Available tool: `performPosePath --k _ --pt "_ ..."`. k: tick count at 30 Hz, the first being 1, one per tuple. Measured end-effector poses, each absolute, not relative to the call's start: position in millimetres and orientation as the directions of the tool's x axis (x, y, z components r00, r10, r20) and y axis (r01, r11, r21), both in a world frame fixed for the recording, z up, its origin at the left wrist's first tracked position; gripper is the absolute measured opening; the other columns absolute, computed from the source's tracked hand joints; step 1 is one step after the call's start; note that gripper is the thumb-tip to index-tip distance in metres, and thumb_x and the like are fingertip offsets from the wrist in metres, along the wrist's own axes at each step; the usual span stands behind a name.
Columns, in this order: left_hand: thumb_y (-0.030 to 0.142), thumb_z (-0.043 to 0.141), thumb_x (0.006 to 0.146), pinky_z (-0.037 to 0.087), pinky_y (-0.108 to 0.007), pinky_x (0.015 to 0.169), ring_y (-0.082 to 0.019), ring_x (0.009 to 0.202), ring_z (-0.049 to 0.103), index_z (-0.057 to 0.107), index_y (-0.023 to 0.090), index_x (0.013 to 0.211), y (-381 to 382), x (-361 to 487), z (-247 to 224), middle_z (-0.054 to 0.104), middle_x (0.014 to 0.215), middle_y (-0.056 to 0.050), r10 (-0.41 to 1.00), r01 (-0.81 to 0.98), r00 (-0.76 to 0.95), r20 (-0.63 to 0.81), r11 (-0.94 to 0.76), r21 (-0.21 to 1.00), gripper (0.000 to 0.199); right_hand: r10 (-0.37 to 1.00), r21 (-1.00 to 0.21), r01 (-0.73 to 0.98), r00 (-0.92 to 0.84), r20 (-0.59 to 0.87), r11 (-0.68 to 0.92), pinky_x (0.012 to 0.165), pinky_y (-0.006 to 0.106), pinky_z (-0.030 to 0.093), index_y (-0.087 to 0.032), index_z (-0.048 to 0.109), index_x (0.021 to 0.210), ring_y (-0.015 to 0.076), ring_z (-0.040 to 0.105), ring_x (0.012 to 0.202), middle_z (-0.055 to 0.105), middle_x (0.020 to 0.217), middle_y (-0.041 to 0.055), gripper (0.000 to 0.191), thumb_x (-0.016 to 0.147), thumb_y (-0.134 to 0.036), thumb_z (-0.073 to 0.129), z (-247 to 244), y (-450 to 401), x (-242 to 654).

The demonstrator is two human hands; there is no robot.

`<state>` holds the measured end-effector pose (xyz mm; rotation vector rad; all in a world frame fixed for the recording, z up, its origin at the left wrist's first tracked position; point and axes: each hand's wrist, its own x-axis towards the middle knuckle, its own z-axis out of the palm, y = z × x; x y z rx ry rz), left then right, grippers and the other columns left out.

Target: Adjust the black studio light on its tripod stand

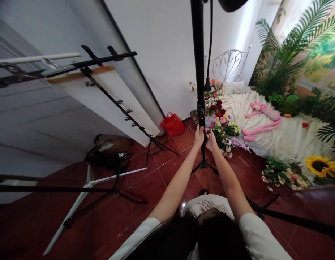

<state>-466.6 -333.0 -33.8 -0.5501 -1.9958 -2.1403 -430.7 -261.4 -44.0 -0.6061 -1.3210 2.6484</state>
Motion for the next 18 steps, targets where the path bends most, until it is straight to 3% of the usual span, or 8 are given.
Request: performPosePath --k 4,8,12,18 --pt "0.068 0.039 0.091 0.049 -0.027 0.065 -0.014 0.064 0.059 0.056 0.021 0.084 -334 -467 -32 0.059 0.069 -0.001 0.128 0.392 -0.909 0.398 -0.070 0.917 0.050 0.128 -0.638 0.074 -0.956 -0.265 -0.766 0.086 0.033 0.055 -0.027 0.066 0.088 0.0190 0.069 0.086 0.074 0.081 -0.0017 0.032 0.082 -0.059 0.064 -49 -261 -424" --pt "0.069 0.039 0.090 0.050 -0.028 0.068 -0.014 0.065 0.061 0.056 0.020 0.085 -334 -466 -31 0.060 0.070 -0.001 0.126 0.384 -0.913 0.389 -0.064 0.921 0.052 0.080 -0.631 0.122 -0.956 -0.282 -0.766 0.090 0.034 0.055 -0.030 0.067 0.092 0.0190 0.070 0.092 0.075 0.084 -0.0034 0.033 0.086 -0.061 0.058 -56 -258 -427" --pt "0.071 0.039 0.089 0.048 -0.027 0.065 -0.014 0.063 0.059 0.055 0.021 0.085 -334 -467 -31 0.059 0.067 -0.001 0.133 0.372 -0.917 0.377 -0.060 0.926 0.053 0.106 -0.617 0.112 -0.946 -0.305 -0.779 0.086 0.030 0.056 -0.028 0.068 0.089 0.0176 0.071 0.090 0.075 0.082 -0.0033 0.034 0.087 -0.061 0.058 -59 -259 -435" --pt "0.075 0.036 0.087 0.044 -0.025 0.061 -0.013 0.060 0.055 0.053 0.021 0.083 -336 -470 -38 0.055 0.066 0.001 0.150 0.361 -0.920 0.361 -0.030 0.932 0.057 0.192 -0.570 0.118 -0.870 -0.453 -0.813 0.077 0.028 0.057 -0.025 0.066 0.077 0.0181 0.069 0.076 0.070 0.065 -0.0019 0.029 0.086 -0.052 0.063 -50 -264 -444"
